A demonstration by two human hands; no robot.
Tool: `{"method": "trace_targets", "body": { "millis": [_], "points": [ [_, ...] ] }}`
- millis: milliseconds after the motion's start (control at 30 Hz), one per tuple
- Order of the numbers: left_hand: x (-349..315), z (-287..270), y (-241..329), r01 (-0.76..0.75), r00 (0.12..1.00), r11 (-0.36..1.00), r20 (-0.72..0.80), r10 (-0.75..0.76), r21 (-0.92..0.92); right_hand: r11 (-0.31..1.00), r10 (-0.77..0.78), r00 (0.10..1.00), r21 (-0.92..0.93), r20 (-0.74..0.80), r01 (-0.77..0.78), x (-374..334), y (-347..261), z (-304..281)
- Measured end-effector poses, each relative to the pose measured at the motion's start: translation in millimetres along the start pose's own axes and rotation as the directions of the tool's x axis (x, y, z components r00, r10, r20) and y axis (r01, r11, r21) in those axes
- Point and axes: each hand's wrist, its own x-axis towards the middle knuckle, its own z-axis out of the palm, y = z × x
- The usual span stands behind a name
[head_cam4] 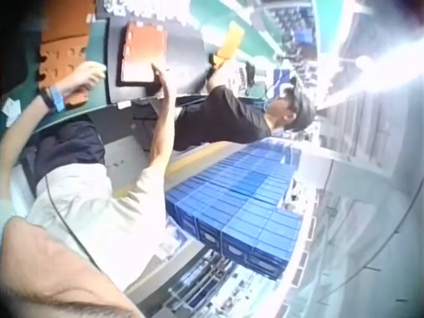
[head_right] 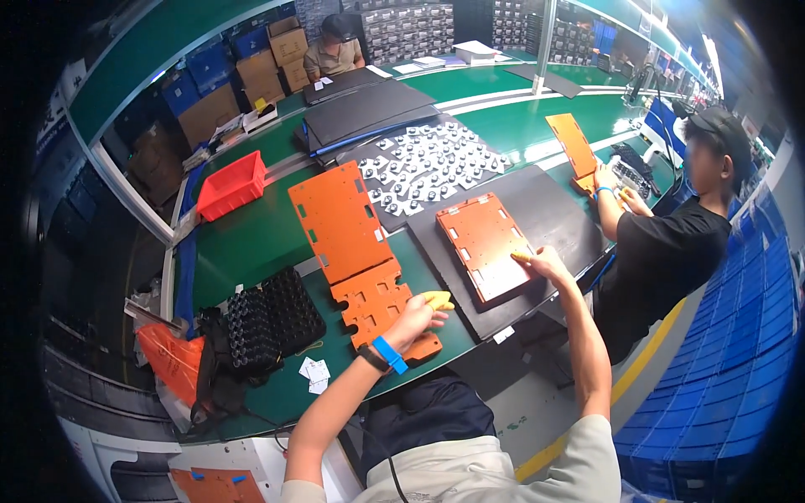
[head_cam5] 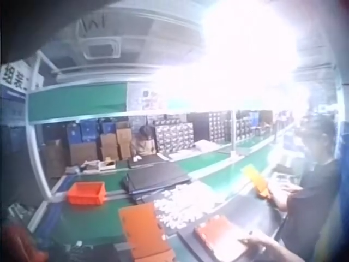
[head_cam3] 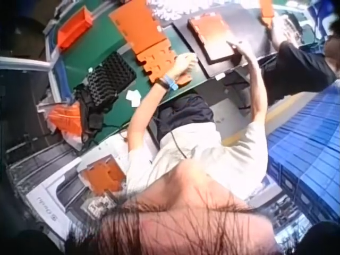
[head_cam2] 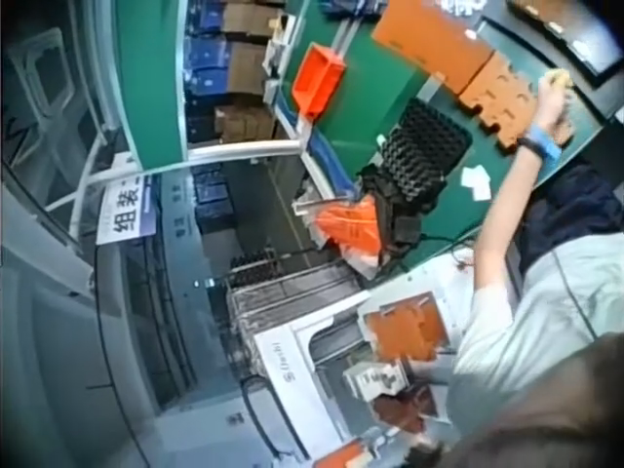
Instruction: Assembling LED modules by placing electronic components into plastic fixtures and processing them using an automated press machine.
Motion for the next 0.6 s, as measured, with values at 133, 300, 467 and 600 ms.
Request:
{"method": "trace_targets", "body": {
  "millis": [133,300,467,600],
  "points": [
    [30.9,-0.4,-11.0,-0.038,0.998,0.999,-0.041,0.038,-0.013,0.985,-0.014,0.997,0.170,-0.072,0.026,-22.6,-13.9,7.5],
    [55.3,-3.5,-28.8,0.024,1.000,0.996,0.013,-0.023,-0.088,0.881,0.048,0.999,0.472,-0.012,-0.037,-46.4,-41.3,20.9],
    [56.7,12.7,-0.1,0.071,0.968,0.940,0.250,0.015,-0.333,0.827,0.086,0.995,0.553,0.054,-0.101,-56.4,-51.1,17.9],
    [61.3,31.1,4.2,0.115,0.985,0.867,0.171,-0.035,-0.485,0.808,0.077,0.996,0.584,0.037,-0.084,-71.1,-58.1,34.4]
  ]
}}
